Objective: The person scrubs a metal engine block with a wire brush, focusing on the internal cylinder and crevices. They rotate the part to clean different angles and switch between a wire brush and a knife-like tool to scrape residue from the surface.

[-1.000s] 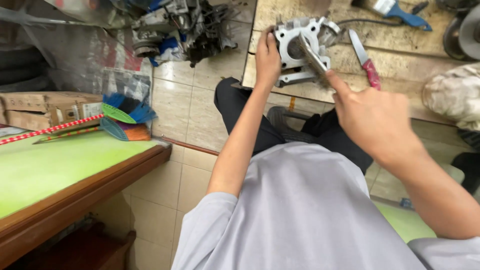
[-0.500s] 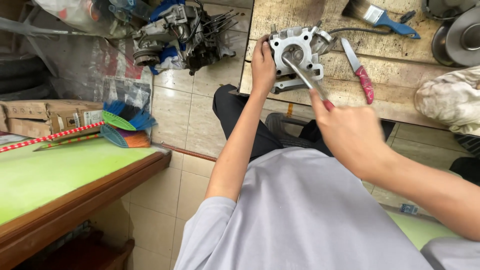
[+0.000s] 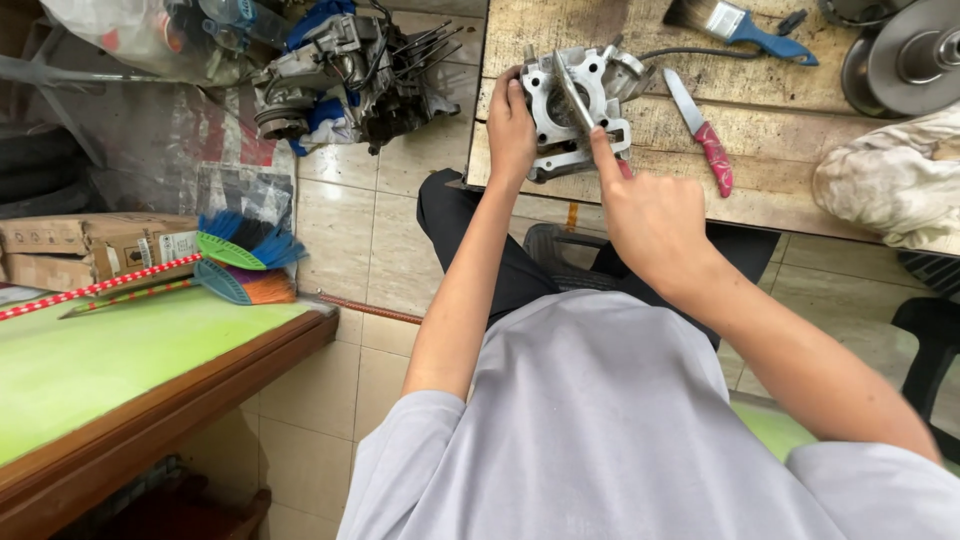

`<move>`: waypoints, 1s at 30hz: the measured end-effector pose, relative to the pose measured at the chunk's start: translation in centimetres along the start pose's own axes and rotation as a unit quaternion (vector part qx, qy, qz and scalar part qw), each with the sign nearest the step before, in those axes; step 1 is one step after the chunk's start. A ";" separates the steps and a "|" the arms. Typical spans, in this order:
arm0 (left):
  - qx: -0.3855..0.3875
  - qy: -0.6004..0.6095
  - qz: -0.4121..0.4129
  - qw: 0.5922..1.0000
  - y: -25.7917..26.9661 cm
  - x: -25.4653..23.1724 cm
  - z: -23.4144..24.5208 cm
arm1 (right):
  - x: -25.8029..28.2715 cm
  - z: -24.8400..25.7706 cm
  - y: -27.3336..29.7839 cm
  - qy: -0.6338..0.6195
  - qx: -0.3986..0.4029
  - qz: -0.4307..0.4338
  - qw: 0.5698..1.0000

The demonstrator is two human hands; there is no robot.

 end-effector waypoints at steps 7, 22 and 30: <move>-0.003 -0.007 0.025 1.000 0.4 -1.9 0.2 | -0.8 1.4 1.7 -0.043 0.035 -0.031 0.998; -0.025 0.068 0.077 0.994 1.6 -2.2 -1.0 | -7.9 4.1 5.0 -0.268 -0.126 -0.131 0.946; -0.141 0.161 0.047 0.976 5.6 -2.3 -2.7 | -6.0 6.5 8.0 -0.167 -0.077 -0.181 0.966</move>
Point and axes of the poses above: each hand's wrist, its own y-axis away from the middle knuckle, its own z-axis out of the back of the hand, x = y × z, the point moved 9 cm from there along -y, towards the middle knuckle, and after that the axes turned 10 degrees about y, right-handed, at the moved point
